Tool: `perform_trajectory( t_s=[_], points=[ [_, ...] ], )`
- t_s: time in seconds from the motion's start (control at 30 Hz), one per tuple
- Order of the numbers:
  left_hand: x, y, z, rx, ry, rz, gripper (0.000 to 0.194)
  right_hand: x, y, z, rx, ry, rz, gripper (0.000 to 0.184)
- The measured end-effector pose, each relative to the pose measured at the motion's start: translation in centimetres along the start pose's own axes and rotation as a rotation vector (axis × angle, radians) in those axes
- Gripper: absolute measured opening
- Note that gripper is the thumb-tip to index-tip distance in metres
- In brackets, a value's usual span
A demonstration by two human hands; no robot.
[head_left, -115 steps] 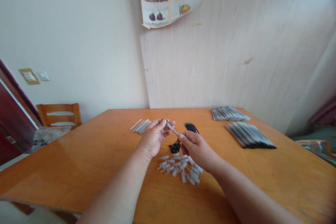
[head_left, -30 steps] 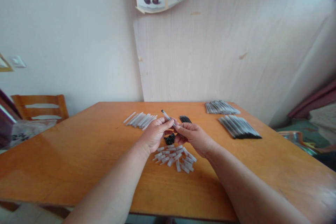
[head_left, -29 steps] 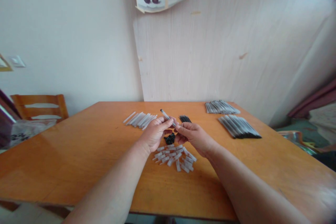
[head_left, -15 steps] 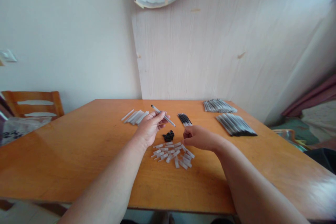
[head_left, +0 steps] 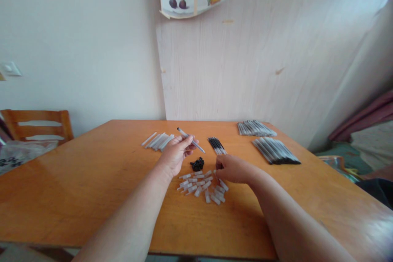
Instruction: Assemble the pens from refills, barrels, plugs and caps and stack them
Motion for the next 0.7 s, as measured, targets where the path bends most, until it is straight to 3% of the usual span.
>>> perform_trajectory(
  t_s=[0.5, 0.7],
  points=[
    [-0.02, 0.13, -0.08, -0.001, -0.013, 0.005, 0.03, -0.39, -0.37, 0.33, -0.054, -0.019, 0.102, 0.013],
    [-0.08, 0.11, 0.02, -0.005, 0.018, 0.019, 0.029, -0.23, -0.72, -0.06, 0.051, -0.217, 0.19, 0.014]
  ],
)
Point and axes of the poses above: each hand's wrist, its own y-axis away from the middle knuckle, its own x-axis out of the back of the hand, z = x × y, the point moved 1 cm from there along -y, towards the middle knuckle, and after that the axes turned 11 degrees about -y, right-handed, at the moved point
